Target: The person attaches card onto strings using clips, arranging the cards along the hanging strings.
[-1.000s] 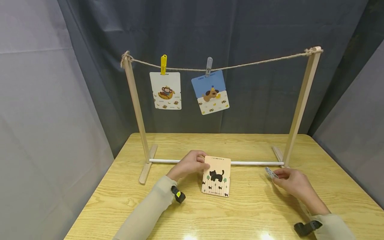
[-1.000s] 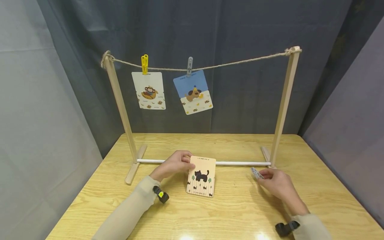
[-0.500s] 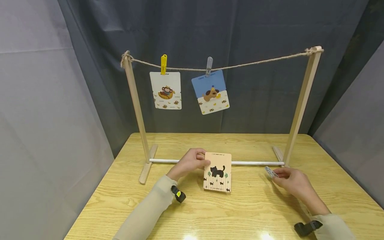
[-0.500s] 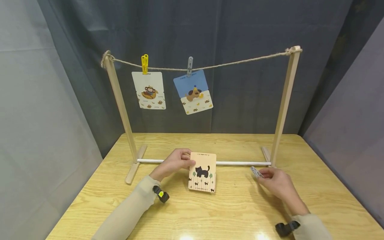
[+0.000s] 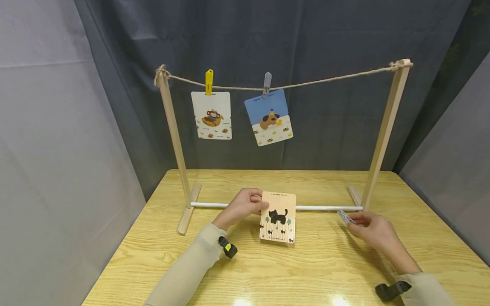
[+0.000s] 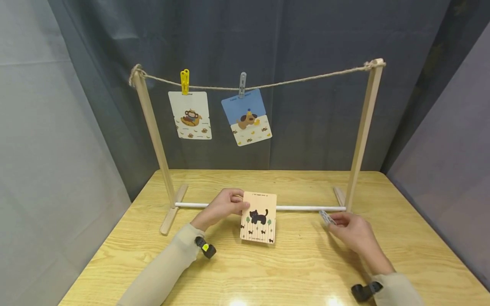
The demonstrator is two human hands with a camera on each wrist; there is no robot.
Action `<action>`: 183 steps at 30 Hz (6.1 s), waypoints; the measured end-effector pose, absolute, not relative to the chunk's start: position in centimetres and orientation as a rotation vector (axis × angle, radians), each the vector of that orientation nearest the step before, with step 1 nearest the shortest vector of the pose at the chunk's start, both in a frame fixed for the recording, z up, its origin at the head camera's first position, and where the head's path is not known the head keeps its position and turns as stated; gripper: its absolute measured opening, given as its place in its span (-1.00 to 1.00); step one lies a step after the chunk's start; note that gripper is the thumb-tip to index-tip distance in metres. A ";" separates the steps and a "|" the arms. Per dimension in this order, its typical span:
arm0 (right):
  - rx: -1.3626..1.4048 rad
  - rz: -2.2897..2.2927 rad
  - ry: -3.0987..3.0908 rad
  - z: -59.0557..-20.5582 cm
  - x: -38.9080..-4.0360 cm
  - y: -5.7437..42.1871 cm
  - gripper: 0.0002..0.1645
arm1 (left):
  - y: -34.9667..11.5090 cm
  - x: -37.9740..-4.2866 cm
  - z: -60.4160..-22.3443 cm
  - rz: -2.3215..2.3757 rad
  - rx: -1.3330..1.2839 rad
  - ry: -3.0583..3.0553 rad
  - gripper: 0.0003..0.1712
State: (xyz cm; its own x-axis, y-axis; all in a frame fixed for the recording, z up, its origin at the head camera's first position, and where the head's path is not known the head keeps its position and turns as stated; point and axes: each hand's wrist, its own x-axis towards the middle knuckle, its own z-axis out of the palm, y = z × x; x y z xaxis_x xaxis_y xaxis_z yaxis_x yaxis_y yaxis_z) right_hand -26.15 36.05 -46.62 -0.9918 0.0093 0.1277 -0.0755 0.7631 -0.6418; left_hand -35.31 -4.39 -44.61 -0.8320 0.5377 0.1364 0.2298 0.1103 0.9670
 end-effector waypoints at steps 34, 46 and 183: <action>0.062 1.123 -2.712 -46.1 -25.9 35.4 -0.48 | -4.0 -35.0 -43.8 1.822 0.679 2.151 -0.62; 0.023 1.144 -2.676 -45.9 -25.7 35.2 -0.46 | -3.8 -34.9 -43.4 1.850 0.704 2.154 -0.73; 0.136 1.007 -2.313 -38.8 -26.2 35.2 -0.61 | -0.6 -32.8 -33.4 2.121 0.884 2.222 -0.77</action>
